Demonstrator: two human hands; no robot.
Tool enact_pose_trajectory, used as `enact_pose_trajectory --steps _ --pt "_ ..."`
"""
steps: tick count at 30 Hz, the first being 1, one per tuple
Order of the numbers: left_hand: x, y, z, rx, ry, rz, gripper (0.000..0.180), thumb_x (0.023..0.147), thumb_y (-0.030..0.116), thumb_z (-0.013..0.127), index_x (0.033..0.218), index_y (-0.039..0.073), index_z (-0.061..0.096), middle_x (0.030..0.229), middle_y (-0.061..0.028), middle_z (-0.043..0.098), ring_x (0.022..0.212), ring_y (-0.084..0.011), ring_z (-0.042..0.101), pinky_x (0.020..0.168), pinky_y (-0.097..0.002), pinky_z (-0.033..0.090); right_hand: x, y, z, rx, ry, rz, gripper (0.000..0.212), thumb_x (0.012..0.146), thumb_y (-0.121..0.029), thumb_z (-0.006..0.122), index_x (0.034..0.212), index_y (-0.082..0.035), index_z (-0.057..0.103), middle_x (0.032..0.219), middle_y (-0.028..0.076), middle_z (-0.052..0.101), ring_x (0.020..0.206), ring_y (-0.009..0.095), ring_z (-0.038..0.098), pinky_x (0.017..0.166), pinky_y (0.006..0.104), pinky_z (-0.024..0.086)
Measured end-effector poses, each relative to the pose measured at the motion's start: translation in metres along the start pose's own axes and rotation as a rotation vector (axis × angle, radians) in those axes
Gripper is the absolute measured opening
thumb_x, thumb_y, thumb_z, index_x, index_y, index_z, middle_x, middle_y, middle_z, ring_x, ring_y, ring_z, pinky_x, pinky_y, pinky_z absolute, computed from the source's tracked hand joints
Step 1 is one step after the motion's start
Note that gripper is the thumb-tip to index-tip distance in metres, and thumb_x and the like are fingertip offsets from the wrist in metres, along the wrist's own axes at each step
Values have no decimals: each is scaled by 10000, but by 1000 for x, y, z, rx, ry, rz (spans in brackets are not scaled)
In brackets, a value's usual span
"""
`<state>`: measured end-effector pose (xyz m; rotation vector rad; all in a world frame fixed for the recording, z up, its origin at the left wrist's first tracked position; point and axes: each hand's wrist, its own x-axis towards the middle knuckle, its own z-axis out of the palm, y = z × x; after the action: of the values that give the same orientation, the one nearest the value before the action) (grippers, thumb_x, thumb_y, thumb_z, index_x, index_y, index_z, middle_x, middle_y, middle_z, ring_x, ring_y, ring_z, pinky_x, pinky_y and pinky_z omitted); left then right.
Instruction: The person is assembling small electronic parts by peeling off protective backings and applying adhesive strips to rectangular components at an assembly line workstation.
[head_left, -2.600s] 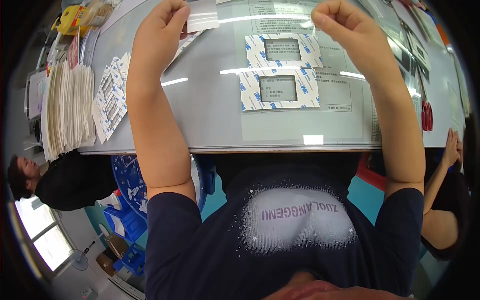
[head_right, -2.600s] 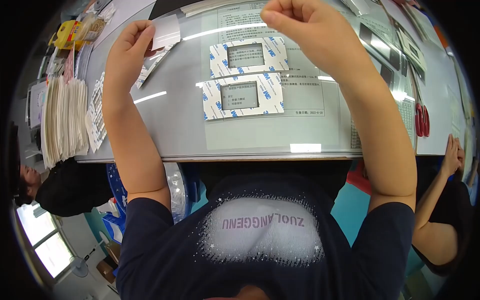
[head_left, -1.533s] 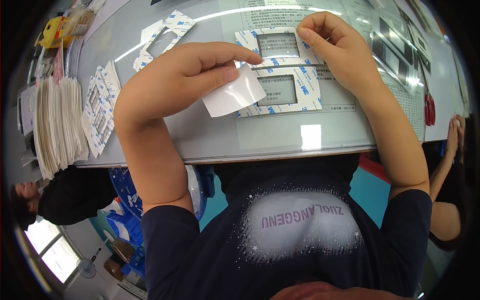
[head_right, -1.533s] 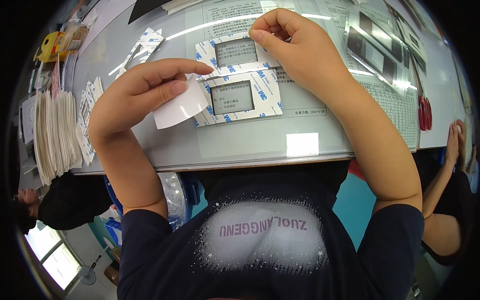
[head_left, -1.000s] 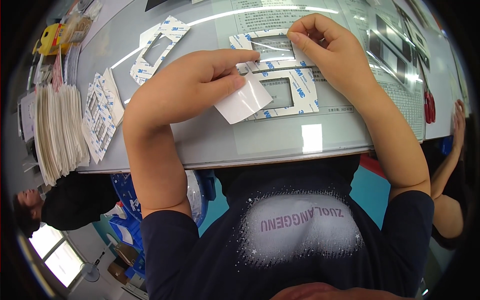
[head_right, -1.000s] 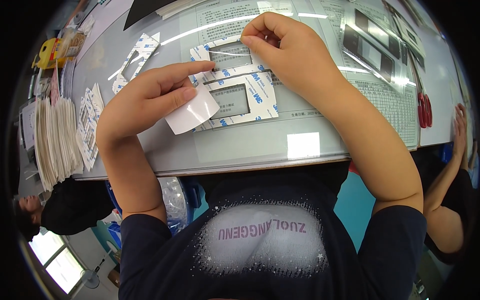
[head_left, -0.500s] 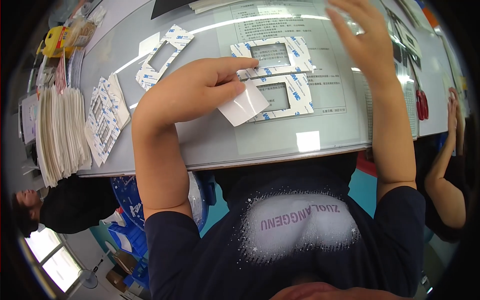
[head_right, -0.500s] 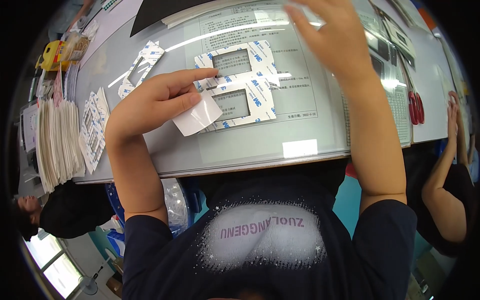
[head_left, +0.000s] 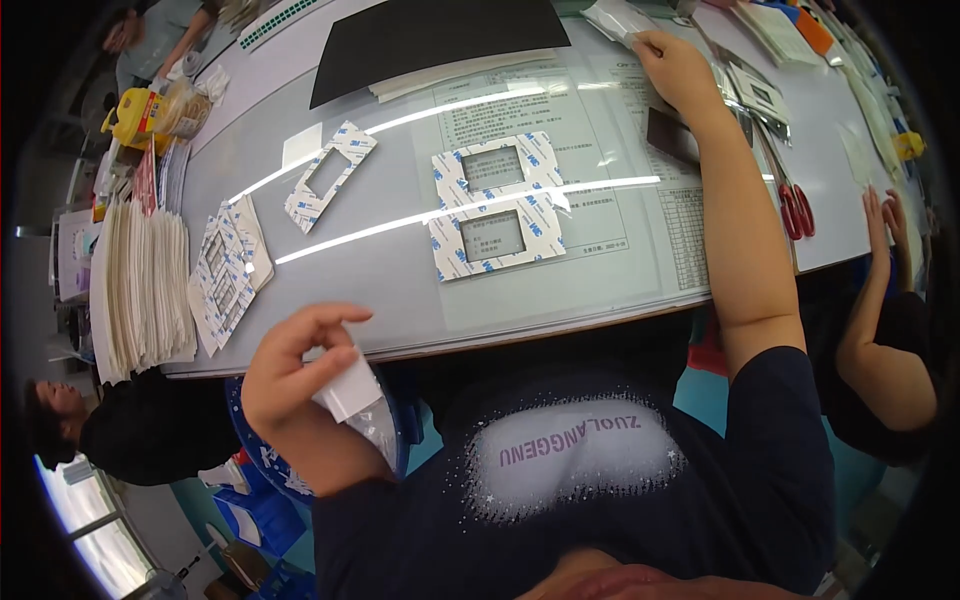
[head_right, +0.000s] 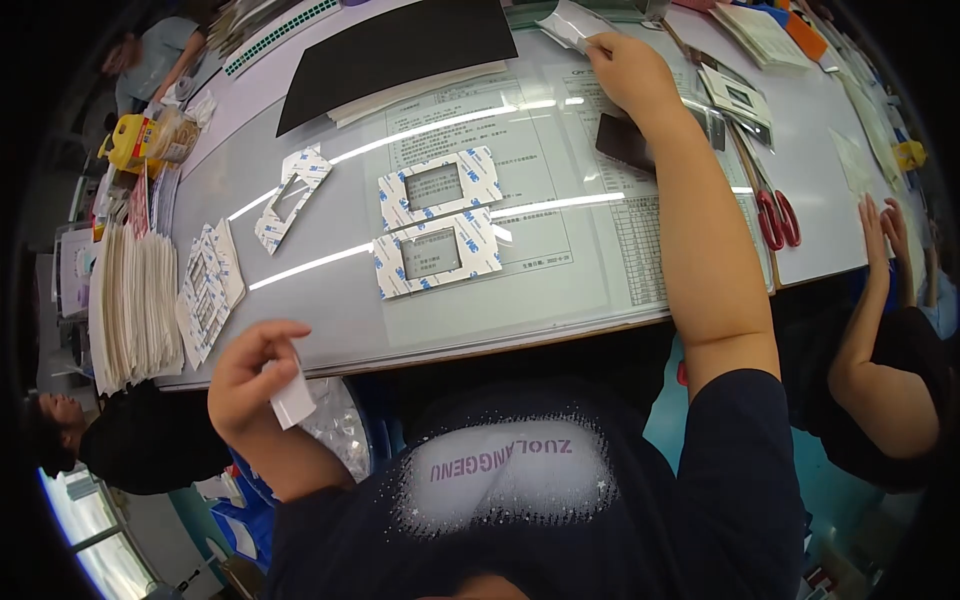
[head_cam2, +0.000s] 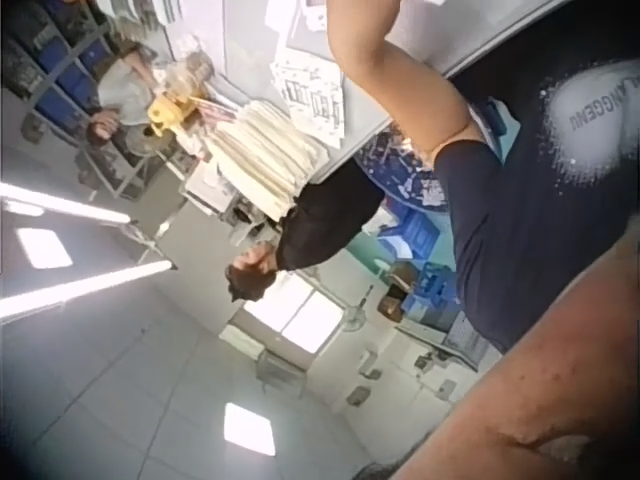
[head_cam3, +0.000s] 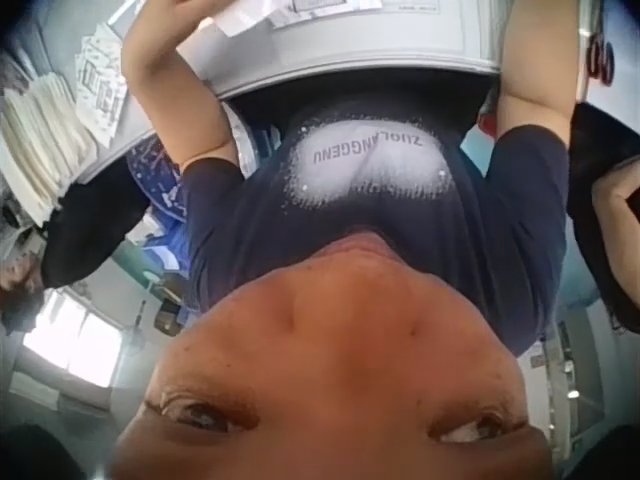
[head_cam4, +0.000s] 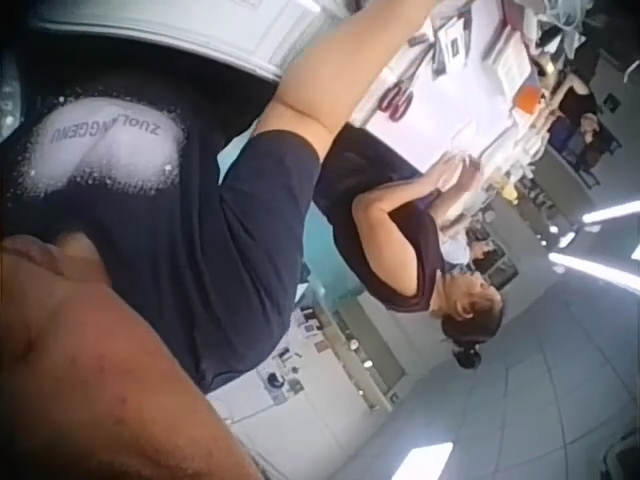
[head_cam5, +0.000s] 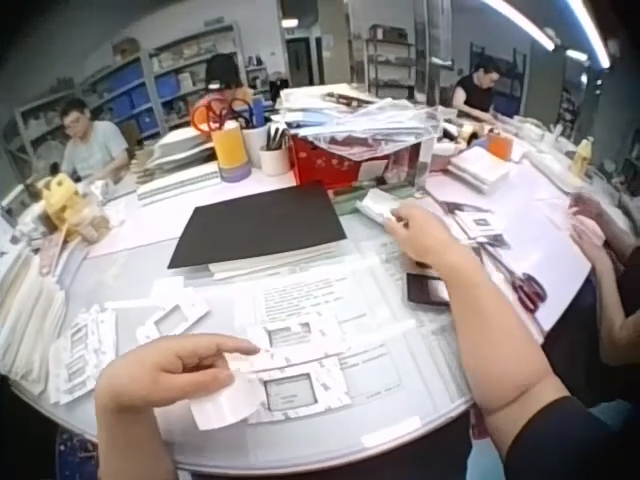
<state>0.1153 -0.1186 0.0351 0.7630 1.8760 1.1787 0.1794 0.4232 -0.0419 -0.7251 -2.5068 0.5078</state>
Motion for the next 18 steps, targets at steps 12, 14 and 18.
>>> enact_pose_trajectory --steps 12,14,18 --pt "-92 -40 -16 790 775 -167 424 968 138 670 1352 -28 601 1322 -161 645 1237 -257 603 1087 -358 435 -1 -39 -8 335 -60 198 247 920 -265 714 970 -29 769 891 109 734 800 230 677 725 358 510" --pt "-25 -8 4 593 537 130 410 982 143 643 1356 -20 605 1346 -154 646 1261 -252 595 1104 -366 414 7 -13 -5 309 -13 150 239 944 -209 663 980 3 767 878 178 739 803 232 693 699 359 506" --pt "78 32 60 2 151 445 422 1050 282 567 1360 -2 606 1328 -152 651 1273 -238 585 1102 -368 419 -68 -139 -33 436 324 -1037 218 879 -187 813 1029 -40 755 940 60 727 845 182 675 757 302 519"
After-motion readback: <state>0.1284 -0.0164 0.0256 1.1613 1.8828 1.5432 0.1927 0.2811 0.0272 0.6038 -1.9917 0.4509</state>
